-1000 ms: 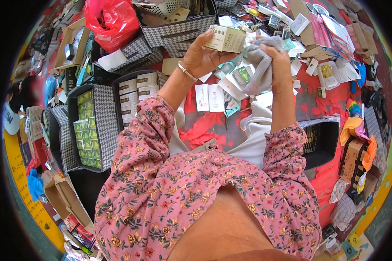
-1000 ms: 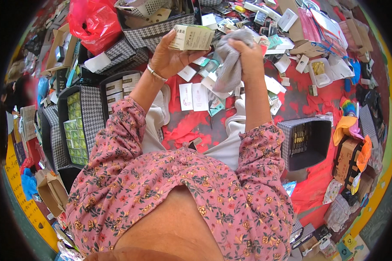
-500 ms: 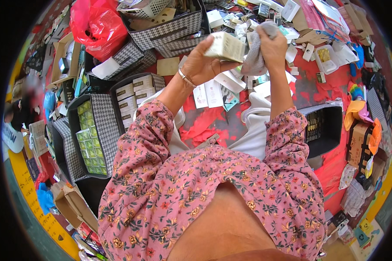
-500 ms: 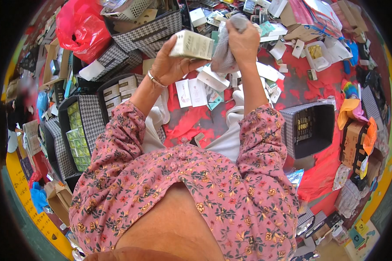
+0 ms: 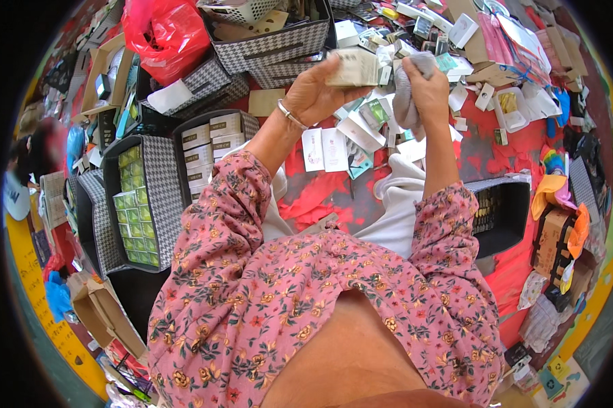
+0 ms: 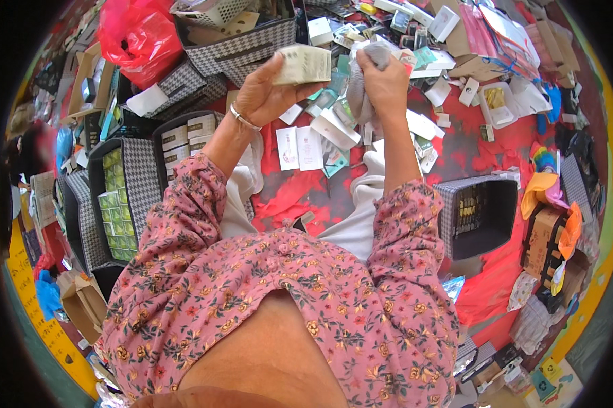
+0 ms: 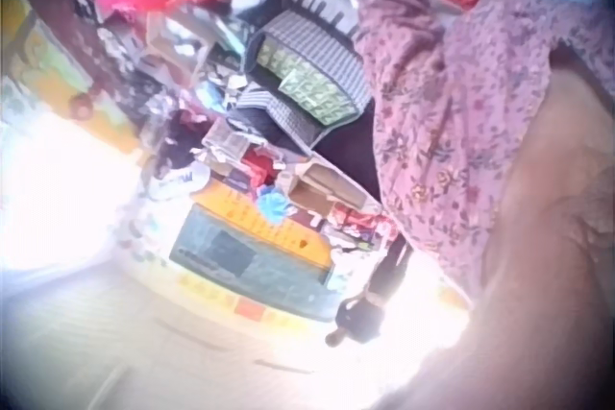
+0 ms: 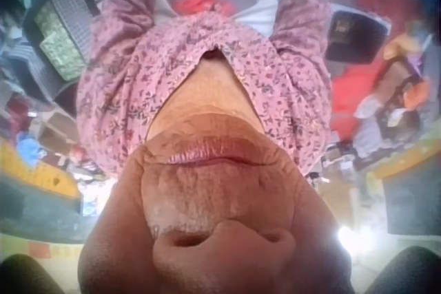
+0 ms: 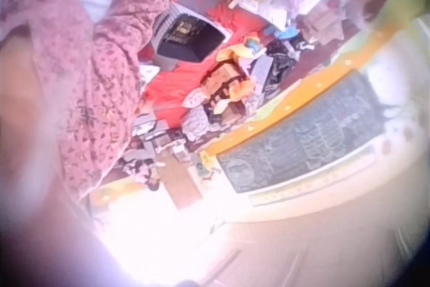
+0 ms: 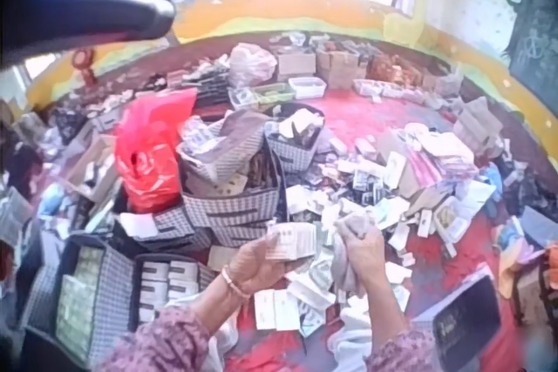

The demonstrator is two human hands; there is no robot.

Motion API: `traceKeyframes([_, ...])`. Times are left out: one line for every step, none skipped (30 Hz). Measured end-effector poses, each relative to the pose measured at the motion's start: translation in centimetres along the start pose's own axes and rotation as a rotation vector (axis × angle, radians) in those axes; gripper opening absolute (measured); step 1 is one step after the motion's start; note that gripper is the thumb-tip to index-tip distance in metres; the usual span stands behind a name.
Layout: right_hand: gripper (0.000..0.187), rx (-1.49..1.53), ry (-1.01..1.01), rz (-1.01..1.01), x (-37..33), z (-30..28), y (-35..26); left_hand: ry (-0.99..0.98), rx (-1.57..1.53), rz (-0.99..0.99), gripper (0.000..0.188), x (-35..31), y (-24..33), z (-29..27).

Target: The person wipes several small cardboard boxes using a cloth and places them into partitioned storage bins.

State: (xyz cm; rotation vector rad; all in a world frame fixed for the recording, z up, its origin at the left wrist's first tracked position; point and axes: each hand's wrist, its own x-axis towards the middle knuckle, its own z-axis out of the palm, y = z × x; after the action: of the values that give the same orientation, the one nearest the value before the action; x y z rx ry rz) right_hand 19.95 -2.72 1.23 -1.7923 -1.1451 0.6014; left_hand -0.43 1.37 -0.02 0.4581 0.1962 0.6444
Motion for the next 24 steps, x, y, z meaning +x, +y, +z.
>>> traceKeyframes([0.042,0.198,-0.028,0.143,-0.2,-0.1,-0.3,-0.013,0.09,0.027,0.057,0.2,0.1,-0.4])
traceKeyframes([0.045,0.395,-0.057,0.287,-0.2,0.0,-0.6,-0.058,0.104,0.037,0.064,0.3,0.5,-0.8])
traceKeyframes([0.046,0.487,-0.094,0.324,-0.2,0.2,-0.7,-0.05,0.197,0.095,0.068,0.2,0.6,-0.5])
traceKeyframes([0.047,0.58,-0.13,0.361,-0.2,0.5,-0.6,-0.043,0.29,0.151,0.072,0.0,0.6,-0.2])
traceKeyframes([0.048,0.672,-0.165,0.398,-0.3,0.8,-0.6,-0.037,0.382,0.208,0.077,-0.1,0.7,0.0])
traceKeyframes([0.041,0.64,-0.111,0.353,-0.4,0.8,-1.1,-0.01,0.488,0.218,0.08,0.0,0.7,0.0])
traceKeyframes([0.039,0.622,-0.057,0.248,-0.6,0.5,-1.8,0.018,0.594,0.226,0.083,0.0,0.7,0.0])
traceKeyframes([0.036,0.602,-0.002,0.143,-0.8,0.2,-2.4,0.045,0.699,0.234,0.086,0.1,0.7,0.0])
traceKeyframes([0.033,0.581,0.052,0.041,-1.0,0.1,-2.9,0.075,0.803,0.239,0.09,0.1,0.6,-0.1])
traceKeyframes([0.025,0.413,0.051,-0.252,-1.3,0.0,-4.1,0.113,0.871,0.201,0.088,-0.1,0.4,0.9])
traceKeyframes([0.022,0.244,-0.007,-0.315,-2.5,0.0,-5.5,0.089,0.903,0.165,0.086,0.0,0.2,0.9])
traceKeyframes([0.023,0.007,-0.048,-0.568,-2.6,0.7,-6.0,0.062,0.94,0.123,0.085,0.0,0.1,0.9])
traceKeyframes([0.023,-0.237,-0.092,-0.815,-2.7,1.3,-6.0,0.035,0.976,0.082,0.083,0.0,0.0,0.9])
traceKeyframes([0.028,-0.299,-0.085,-0.734,-3.0,1.6,-5.9,0.072,1.03,0.051,0.081,-0.3,-0.2,1.0])
traceKeyframes([0.029,-0.398,-0.016,-0.604,-2.4,1.4,-5.2,0.07,0.95,0.053,0.081,-0.4,-0.3,1.0])
traceKeyframes([0.03,-0.499,0.048,-0.474,-1.0,0.8,-3.6,0.07,0.866,0.059,0.081,-0.5,-0.6,0.8])
traceKeyframes([0.03,-0.602,0.116,-0.345,0.1,-0.1,-2.2,0.064,0.781,0.068,0.08,-0.4,-0.9,0.6])
traceKeyframes([0.031,-0.48,0.109,-0.257,0.8,-1.4,-1.2,0.075,0.544,0.036,0.073,-0.3,-0.7,0.8])
traceKeyframes([0.031,-0.361,0.1,-0.174,1.3,-2.4,-0.8,0.084,0.305,0.008,0.068,-0.3,-0.6,0.8])
traceKeyframes([0.031,-0.054,0.046,-0.122,1.3,-2.7,-0.4,-0.007,0.184,-0.077,0.07,-0.2,-0.3,0.5])
traceKeyframes([0.032,0.198,-0.074,-0.012,1.1,-2.7,-0.7,-0.094,0.063,-0.159,0.073,-0.1,0.0,0.4])
traceKeyframes([0.033,0.448,-0.196,0.101,0.6,-2.6,-1.0,-0.112,-0.02,-0.141,0.072,0.0,0.0,0.5])
traceKeyframes([0.034,0.696,-0.32,0.217,0.2,-2.5,-1.5,-0.13,-0.103,-0.123,0.071,0.0,-0.2,0.8])
traceKeyframes([0.036,0.762,-0.464,0.277,-0.3,-2.3,-2.0,-0.148,-0.182,-0.106,0.071,0.0,-0.1,1.1])
